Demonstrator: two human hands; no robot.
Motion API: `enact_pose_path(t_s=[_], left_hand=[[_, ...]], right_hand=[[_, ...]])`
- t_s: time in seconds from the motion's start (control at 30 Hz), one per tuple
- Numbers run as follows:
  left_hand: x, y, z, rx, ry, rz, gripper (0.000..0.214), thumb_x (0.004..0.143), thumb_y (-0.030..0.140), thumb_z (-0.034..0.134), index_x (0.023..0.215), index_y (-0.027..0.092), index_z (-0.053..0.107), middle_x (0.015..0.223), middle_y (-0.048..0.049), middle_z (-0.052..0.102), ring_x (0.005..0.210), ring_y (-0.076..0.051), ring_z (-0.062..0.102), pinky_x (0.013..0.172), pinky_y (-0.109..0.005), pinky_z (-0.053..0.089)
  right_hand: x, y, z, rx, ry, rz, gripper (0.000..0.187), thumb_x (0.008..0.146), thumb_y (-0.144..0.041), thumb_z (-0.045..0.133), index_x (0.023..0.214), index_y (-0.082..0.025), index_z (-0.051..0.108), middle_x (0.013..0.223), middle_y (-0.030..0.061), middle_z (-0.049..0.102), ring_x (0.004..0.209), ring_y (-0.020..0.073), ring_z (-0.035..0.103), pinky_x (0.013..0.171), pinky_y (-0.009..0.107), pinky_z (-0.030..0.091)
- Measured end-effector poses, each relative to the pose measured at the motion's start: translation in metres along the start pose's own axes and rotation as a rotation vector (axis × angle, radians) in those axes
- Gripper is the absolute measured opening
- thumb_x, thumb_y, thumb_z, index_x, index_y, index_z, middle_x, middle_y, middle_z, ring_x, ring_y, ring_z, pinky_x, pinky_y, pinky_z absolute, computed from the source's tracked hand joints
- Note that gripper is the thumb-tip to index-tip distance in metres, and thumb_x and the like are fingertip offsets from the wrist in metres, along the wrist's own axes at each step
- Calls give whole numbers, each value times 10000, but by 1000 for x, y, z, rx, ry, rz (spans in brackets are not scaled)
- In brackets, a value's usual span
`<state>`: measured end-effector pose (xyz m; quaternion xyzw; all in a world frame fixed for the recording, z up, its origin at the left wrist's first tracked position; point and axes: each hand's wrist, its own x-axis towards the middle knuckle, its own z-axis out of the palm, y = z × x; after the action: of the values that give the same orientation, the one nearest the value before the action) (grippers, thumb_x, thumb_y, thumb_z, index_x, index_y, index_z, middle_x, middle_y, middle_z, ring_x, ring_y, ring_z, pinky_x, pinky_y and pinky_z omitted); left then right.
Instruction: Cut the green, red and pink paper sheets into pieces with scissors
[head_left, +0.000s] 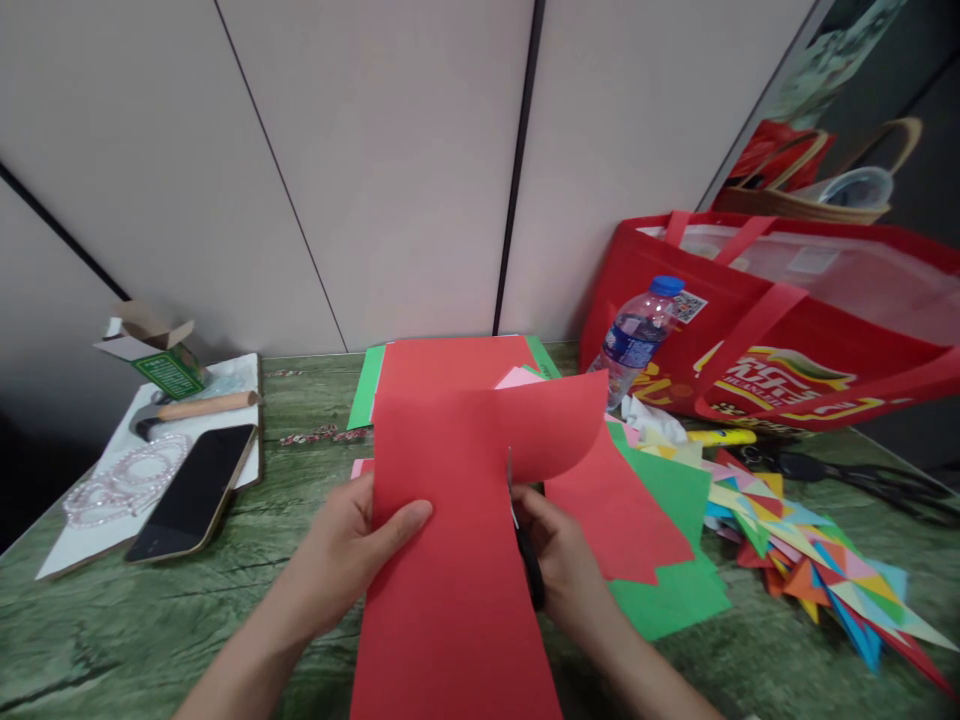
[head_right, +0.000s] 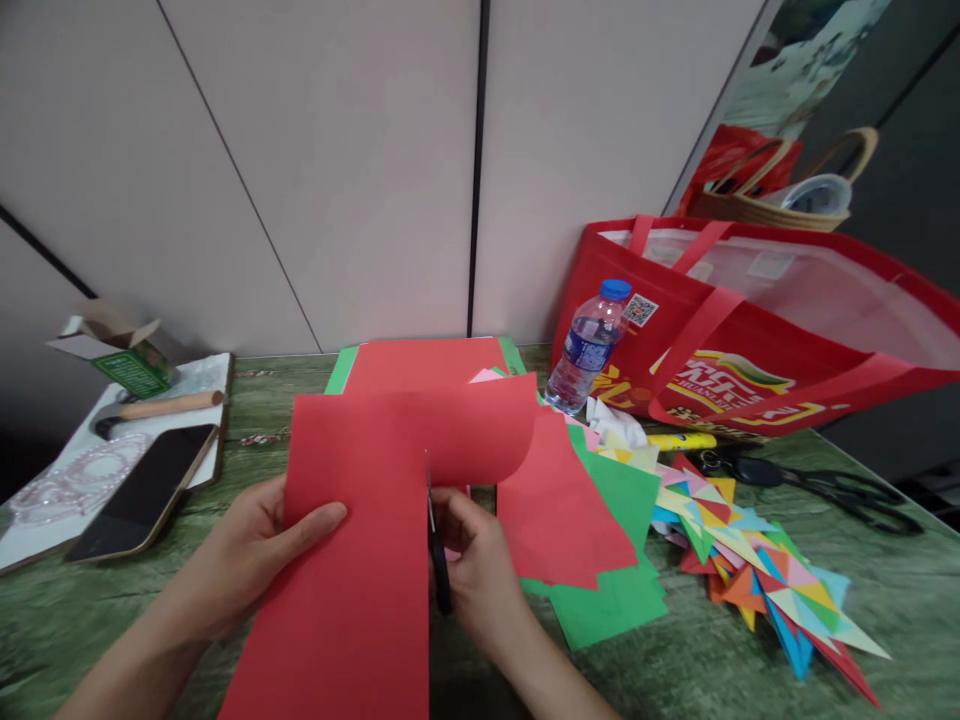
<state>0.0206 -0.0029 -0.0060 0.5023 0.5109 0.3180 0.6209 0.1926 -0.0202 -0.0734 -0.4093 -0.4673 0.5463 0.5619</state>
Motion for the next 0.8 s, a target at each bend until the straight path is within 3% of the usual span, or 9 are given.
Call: enact_pose_path(t_s=[0.23, 0.4, 0.8], left_hand=[[-3, 2, 5, -20, 56, 35, 183, 671, 360, 666, 744, 194, 647, 712, -25, 711, 549, -168, 630, 494, -251, 499], [-3, 0, 2, 4, 24, 28, 195, 674, 363, 661, 767, 192, 650, 717, -32, 710, 581, -184, 636, 501, -263, 505], [-3, 1, 0, 61, 1, 49, 175, 712, 357, 634, 767, 191, 640, 739, -36, 703, 597, -171, 628, 514, -250, 505]], right_hand=[[-1, 3, -2, -17, 5, -48, 221, 628, -188, 695, 832, -223, 617, 811, 34, 693, 826, 221, 629, 669, 293, 484], [-1, 4, -2, -17, 1, -29, 207, 642, -195, 680, 834, -220, 607, 831, 37, 689, 839, 225, 627, 664, 301, 487], [-2, -3, 1, 13, 26, 10, 161, 614, -205, 705, 714, -217, 580, 729, 16, 682, 708, 187, 630, 582, 263, 467]])
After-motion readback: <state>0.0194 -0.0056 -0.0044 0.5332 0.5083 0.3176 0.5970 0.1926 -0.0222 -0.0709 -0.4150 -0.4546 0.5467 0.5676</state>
